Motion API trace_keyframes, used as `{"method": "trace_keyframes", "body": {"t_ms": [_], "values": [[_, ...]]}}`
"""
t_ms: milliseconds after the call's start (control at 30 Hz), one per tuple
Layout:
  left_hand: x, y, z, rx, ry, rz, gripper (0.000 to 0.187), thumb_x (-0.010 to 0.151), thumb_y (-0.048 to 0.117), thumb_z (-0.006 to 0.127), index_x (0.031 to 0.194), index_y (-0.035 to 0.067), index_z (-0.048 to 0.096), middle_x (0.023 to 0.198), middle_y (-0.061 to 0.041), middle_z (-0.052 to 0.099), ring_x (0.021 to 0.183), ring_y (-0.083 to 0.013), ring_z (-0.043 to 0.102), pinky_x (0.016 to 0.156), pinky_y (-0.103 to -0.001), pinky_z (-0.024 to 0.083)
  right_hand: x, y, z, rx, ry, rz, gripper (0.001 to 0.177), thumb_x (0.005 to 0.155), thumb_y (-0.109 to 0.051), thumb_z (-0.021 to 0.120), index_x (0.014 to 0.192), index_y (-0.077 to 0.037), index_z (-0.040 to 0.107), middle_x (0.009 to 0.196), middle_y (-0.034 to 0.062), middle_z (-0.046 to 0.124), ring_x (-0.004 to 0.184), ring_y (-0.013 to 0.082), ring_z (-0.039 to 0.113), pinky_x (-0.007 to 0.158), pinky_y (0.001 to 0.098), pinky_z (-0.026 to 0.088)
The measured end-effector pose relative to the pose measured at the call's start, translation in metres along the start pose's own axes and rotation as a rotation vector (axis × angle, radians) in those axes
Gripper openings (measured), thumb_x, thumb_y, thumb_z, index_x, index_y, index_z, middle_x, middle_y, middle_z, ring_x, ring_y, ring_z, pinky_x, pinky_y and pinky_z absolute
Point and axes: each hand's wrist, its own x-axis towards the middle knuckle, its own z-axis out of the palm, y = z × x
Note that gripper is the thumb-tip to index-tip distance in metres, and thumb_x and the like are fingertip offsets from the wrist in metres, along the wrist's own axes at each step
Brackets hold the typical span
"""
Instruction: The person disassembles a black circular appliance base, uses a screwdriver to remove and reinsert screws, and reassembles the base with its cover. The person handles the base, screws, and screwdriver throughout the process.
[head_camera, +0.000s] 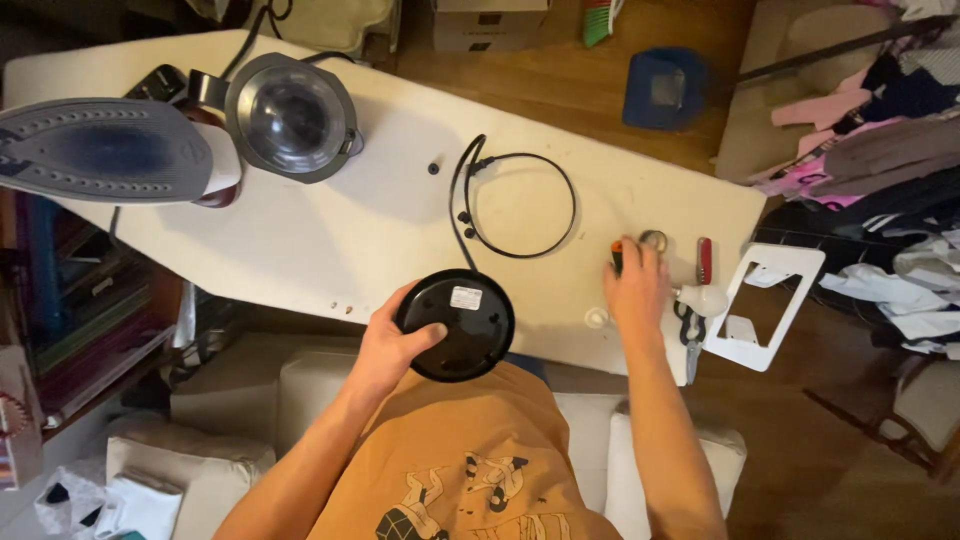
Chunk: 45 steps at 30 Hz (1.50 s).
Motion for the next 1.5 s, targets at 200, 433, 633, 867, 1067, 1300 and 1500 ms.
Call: {"method": "trace_keyframes", "body": {"t_ms": [200,433,633,867,1067,1300,1500], "values": [[0.009,-0.02,-0.004,0.073,-0.006,-0.021,0.073,0.058,-0.001,0.09,0.129,0.005,0.071,0.106,-0.013,0.073,0.101,-0.0223,0.064,0.09,-0.039,0.056,0.028,-0.017,0.031,0.041,0.035,-0.21,0.035,0.083,-0.033,0.085,0.116,-0.027,0.077,0.102,-0.0014,0.072,0.097,0.0225,0.068,0.09,0.0422,0.044],[0.003,0.011,0.007,0.205,-0.046,-0.035,0.072,0.061,0.013,0.09,0.13,0.01,0.071,0.11,-0.014,0.076,0.107,-0.023,0.067,0.093,-0.038,0.055,0.04,-0.034,0.021,0.025,-0.043,-0.246,0.013,0.095,-0.027,0.069,0.101,-0.019,0.078,0.093,0.0055,0.075,0.094,0.0258,0.072,0.093,0.0401,0.046],[0.012,0.007,0.013,0.197,-0.057,-0.025,0.073,0.058,0.014,0.091,0.129,0.011,0.072,0.109,-0.014,0.076,0.107,-0.0241,0.068,0.091,-0.039,0.056,0.023,-0.096,-0.072,0.486,0.062,-0.206,0.016,0.088,-0.009,0.076,0.103,-0.016,0.078,0.098,0.0041,0.073,0.092,0.0263,0.073,0.083,0.0364,0.056],[0.01,0.029,0.026,0.186,-0.088,-0.055,0.07,0.061,0.019,0.089,0.129,0.016,0.072,0.103,-0.011,0.076,0.101,-0.021,0.069,0.088,-0.037,0.057,-0.001,-0.195,-0.154,0.685,0.066,-0.59,0.014,0.082,-0.006,0.078,0.092,-0.016,0.076,0.09,-0.0012,0.07,0.082,0.0211,0.071,0.077,0.0331,0.059],[0.007,0.037,0.029,0.187,-0.074,-0.03,0.068,0.06,0.016,0.09,0.126,0.017,0.073,0.099,-0.012,0.076,0.098,-0.0212,0.069,0.086,-0.037,0.057,0.005,-0.209,-0.159,0.628,0.048,-0.684,0.01,0.086,-0.008,0.078,0.094,-0.013,0.074,0.088,-0.0008,0.07,0.085,0.0193,0.072,0.077,0.0321,0.058],[0.009,0.045,0.03,0.31,-0.092,-0.032,0.073,0.062,0.024,0.088,0.132,0.018,0.068,0.106,-0.017,0.076,0.105,-0.0319,0.073,0.087,-0.042,0.059,0.011,-0.212,-0.166,0.514,0.117,-0.709,0.029,0.085,-0.003,0.075,0.113,-0.007,0.069,0.086,0.0049,0.068,0.082,0.0229,0.07,0.075,0.0338,0.058],[0.01,0.046,0.031,0.322,-0.104,-0.046,0.074,0.062,0.026,0.088,0.133,0.018,0.068,0.108,-0.017,0.076,0.107,-0.032,0.072,0.087,-0.042,0.059,0.016,-0.214,-0.174,0.483,0.127,-0.734,0.04,0.084,-0.001,0.073,0.123,-0.005,0.068,0.086,0.0055,0.068,0.081,0.022,0.07,0.073,0.0341,0.058]]}}
